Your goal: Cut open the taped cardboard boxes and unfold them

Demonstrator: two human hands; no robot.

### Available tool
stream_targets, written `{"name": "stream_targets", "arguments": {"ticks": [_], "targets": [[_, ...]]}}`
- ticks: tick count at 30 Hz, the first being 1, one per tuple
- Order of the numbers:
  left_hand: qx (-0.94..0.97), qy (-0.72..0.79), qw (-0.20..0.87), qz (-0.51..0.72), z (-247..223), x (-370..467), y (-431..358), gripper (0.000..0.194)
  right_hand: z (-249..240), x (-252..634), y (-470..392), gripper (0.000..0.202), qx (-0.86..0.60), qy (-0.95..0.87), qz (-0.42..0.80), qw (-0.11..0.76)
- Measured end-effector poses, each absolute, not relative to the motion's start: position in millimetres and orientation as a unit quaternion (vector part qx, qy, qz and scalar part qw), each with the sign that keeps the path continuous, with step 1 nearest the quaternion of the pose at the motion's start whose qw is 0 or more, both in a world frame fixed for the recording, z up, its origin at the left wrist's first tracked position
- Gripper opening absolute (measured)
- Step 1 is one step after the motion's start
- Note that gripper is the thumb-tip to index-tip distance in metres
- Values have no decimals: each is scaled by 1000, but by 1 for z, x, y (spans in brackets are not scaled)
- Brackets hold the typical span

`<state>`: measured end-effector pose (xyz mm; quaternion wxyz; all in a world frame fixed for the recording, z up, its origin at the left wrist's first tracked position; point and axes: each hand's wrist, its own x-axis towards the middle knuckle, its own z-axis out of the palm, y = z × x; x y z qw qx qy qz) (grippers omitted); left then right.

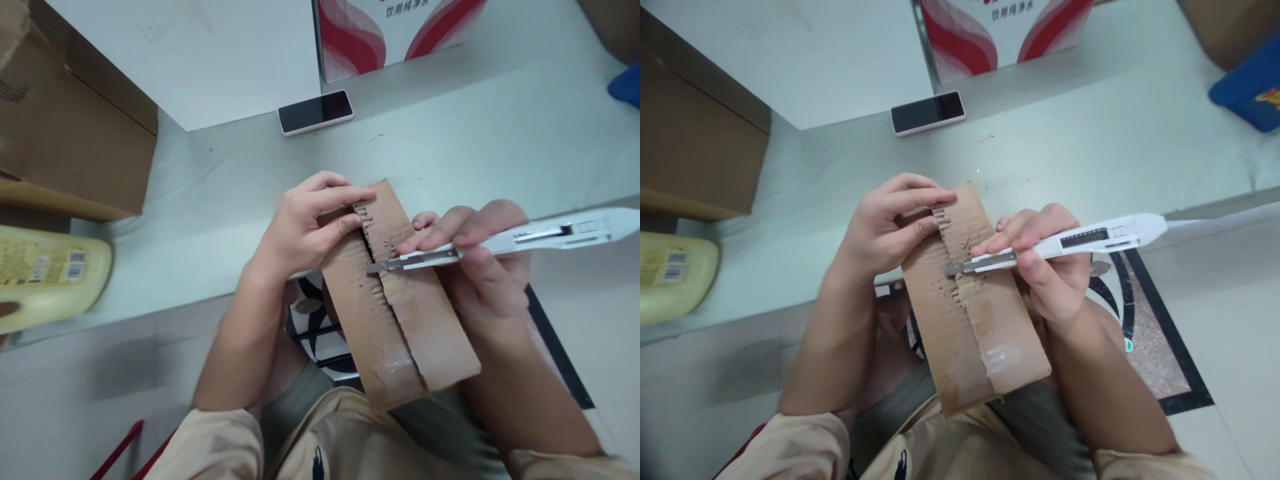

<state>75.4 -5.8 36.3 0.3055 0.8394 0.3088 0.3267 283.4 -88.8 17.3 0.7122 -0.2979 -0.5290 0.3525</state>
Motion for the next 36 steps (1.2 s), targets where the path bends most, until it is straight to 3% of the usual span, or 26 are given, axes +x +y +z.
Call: {"name": "stream_targets", "arguments": {"ticks": [7,13,18,36], "targets": [[840,311,304,325,37,75,-5,34,17,290,-89,17,-319,-527,357,702],[841,321,304,313,38,73,-5,35,14,300,-82,33,-335,-496,333,729],[837,320,304,322,37,73,-5,35,15,305,-84,38,-330,-464,392,722],[839,316,300,327,37,74,-6,36,14,301,-89,16,-291,-516,335,733]]}}
